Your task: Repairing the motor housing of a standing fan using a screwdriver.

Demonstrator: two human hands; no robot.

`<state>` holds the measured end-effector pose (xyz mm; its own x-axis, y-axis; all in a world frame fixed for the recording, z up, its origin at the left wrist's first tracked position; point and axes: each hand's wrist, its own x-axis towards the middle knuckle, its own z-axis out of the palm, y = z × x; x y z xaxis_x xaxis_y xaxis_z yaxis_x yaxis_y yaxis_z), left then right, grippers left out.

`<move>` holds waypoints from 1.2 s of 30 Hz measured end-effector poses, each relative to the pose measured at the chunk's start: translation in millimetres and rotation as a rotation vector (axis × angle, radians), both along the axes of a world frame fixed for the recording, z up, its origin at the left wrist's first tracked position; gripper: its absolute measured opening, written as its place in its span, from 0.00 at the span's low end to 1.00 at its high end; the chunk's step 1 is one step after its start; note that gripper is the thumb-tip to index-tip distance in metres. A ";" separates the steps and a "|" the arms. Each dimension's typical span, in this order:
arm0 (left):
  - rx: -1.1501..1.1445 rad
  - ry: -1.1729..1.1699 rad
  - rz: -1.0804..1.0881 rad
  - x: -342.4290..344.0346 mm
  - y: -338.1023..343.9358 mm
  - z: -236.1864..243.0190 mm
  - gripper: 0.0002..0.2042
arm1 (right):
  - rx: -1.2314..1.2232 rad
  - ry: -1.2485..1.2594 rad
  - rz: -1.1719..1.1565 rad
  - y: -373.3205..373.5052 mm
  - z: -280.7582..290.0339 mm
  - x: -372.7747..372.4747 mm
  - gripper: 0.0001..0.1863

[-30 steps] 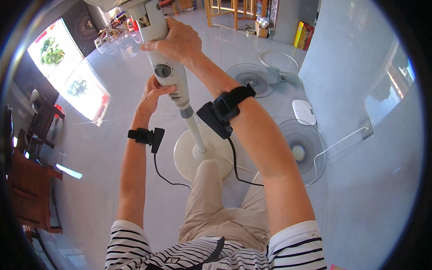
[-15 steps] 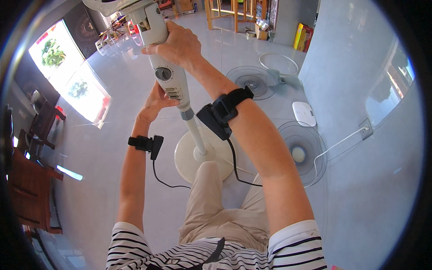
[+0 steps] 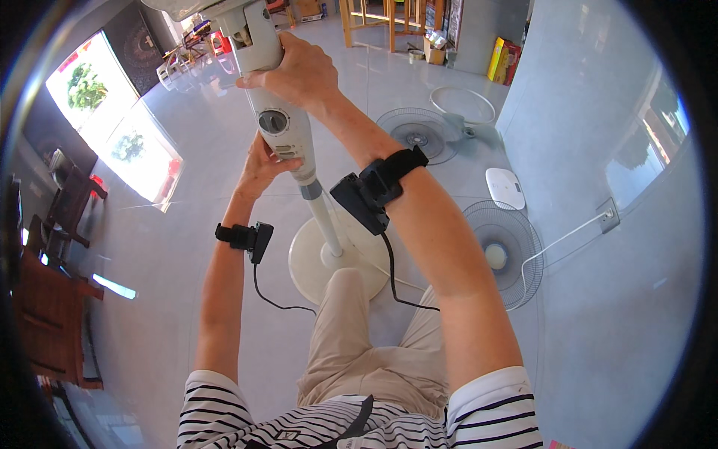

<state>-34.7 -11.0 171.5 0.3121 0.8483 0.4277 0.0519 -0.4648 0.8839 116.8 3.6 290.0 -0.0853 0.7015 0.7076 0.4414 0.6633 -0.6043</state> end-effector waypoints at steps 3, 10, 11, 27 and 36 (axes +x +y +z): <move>-0.004 -0.030 -0.004 -0.5 0.0 -1.6 0.37 | -0.017 -0.002 0.014 0.6 -0.5 0.3 0.35; -0.043 -0.068 -0.035 -1.8 1.6 -1.8 0.34 | -0.010 -0.002 0.015 -2.3 0.2 -2.0 0.35; -0.043 -0.068 -0.034 -2.4 1.1 -1.8 0.34 | -0.015 -0.008 0.011 -2.7 0.6 -2.2 0.35; -0.093 -0.010 -0.072 -5.3 -8.7 11.3 0.33 | 0.004 -0.026 0.008 -0.4 1.3 -2.6 0.36; 0.012 -0.029 0.007 -2.8 -1.6 3.2 0.32 | 0.030 0.017 0.060 9.4 -2.1 0.7 0.35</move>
